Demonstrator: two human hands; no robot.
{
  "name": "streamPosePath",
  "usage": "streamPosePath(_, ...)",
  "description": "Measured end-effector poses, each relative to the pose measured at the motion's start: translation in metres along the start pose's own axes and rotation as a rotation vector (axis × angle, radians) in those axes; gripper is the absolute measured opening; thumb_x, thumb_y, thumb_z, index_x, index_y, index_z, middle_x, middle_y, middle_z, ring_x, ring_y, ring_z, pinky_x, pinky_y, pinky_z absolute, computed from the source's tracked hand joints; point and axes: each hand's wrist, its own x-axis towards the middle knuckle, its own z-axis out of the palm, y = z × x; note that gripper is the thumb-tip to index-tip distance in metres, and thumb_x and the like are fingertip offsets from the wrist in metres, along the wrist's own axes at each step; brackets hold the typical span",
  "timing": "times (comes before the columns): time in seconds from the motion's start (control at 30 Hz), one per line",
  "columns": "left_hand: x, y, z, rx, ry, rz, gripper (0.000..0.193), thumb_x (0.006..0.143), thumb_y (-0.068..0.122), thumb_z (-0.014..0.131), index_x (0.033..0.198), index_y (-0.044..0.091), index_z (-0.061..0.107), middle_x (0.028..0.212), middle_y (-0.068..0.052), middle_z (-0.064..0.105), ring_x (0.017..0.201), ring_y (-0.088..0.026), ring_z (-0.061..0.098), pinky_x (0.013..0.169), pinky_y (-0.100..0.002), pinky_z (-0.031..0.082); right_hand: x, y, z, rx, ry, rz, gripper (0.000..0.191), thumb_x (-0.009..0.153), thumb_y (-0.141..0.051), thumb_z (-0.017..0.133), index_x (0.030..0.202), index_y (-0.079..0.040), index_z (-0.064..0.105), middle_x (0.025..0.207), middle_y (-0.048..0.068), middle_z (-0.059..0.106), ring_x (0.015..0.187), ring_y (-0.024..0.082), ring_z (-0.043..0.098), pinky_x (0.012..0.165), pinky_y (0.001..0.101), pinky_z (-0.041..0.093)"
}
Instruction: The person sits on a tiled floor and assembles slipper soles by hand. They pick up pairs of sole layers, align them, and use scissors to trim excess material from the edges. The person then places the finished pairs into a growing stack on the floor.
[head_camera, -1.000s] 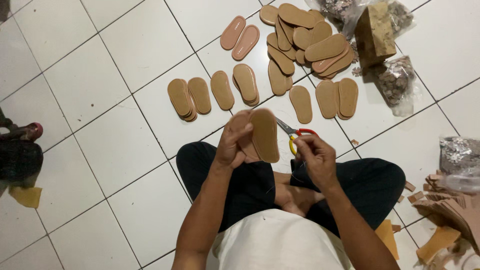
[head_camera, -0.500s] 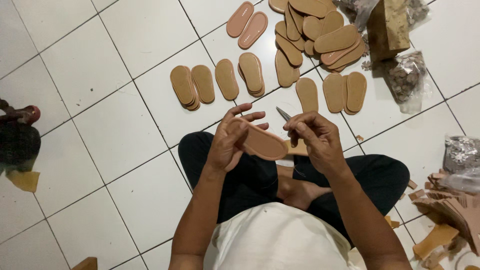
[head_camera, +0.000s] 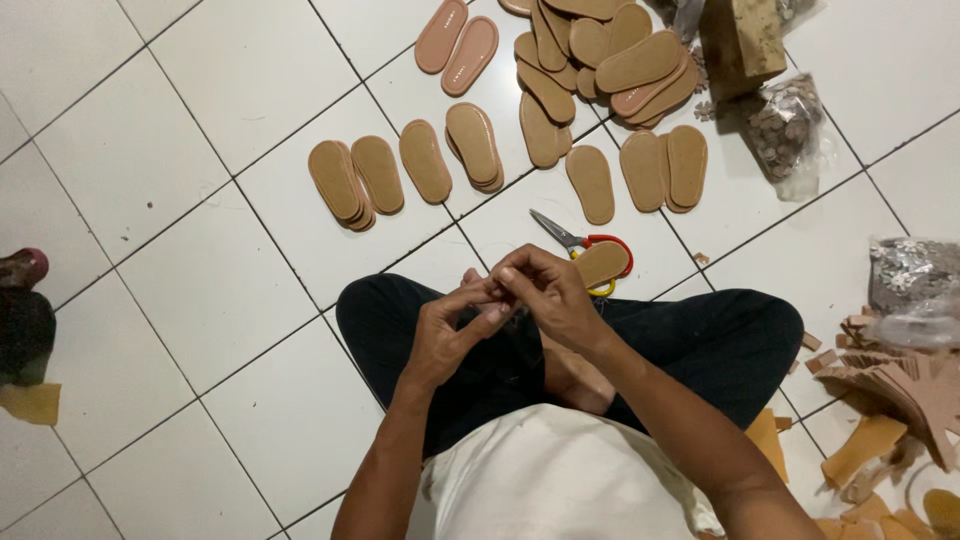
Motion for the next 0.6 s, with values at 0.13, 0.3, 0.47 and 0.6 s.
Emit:
streamPosePath(0.13,0.003,-0.009,0.013,0.004,0.191,-0.028,0.013,0.093,0.009,0.076,0.104,0.002,0.078,0.105,-0.009,0.078,0.101,-0.016,0.071,0.102,-0.032,0.053,0.007,0.012,-0.005,-0.053,0.024,-0.047,0.015,0.107,-0.013,0.059,0.110,0.000,0.065,0.099,0.007,0.071,0.089,0.011,0.067,0.079,0.0282,0.058)
streamPosePath(0.3,0.026,0.010,-0.004,0.176,0.405,0.100,0.009,0.094,0.007,0.074,0.101,0.001,0.076,0.106,-0.008,0.077,0.100,-0.015,0.071,0.095,-0.028,0.056,0.016,0.048,-0.052,-0.866,0.061,-0.244,0.027,0.099,-0.015,0.066,0.122,0.001,0.065,0.117,0.014,0.070,0.101,0.027,0.066,0.085,0.0395,0.055)
streamPosePath(0.47,0.007,0.049,-0.042,0.845,0.691,0.358,0.006,0.095,0.004,0.074,0.102,0.003,0.074,0.112,-0.009,0.072,0.105,-0.024,0.066,0.092,-0.036,0.055,-0.008,0.104,-0.125,-1.645,-0.288,-0.326,0.023,0.078,-0.012,0.071,0.100,-0.009,0.071,0.103,0.007,0.070,0.103,0.029,0.066,0.096,0.0449,0.053)
streamPosePath(0.6,-0.021,0.044,-0.036,1.043,0.645,0.335,0.011,0.091,0.002,0.074,0.103,0.003,0.074,0.106,-0.010,0.069,0.097,-0.028,0.063,0.084,-0.040,0.053,-0.002,0.110,-0.183,-1.480,-0.194,-0.031,0.016,0.082,-0.017,0.072,0.094,-0.006,0.073,0.098,0.013,0.069,0.094,0.033,0.065,0.085,0.0452,0.052)
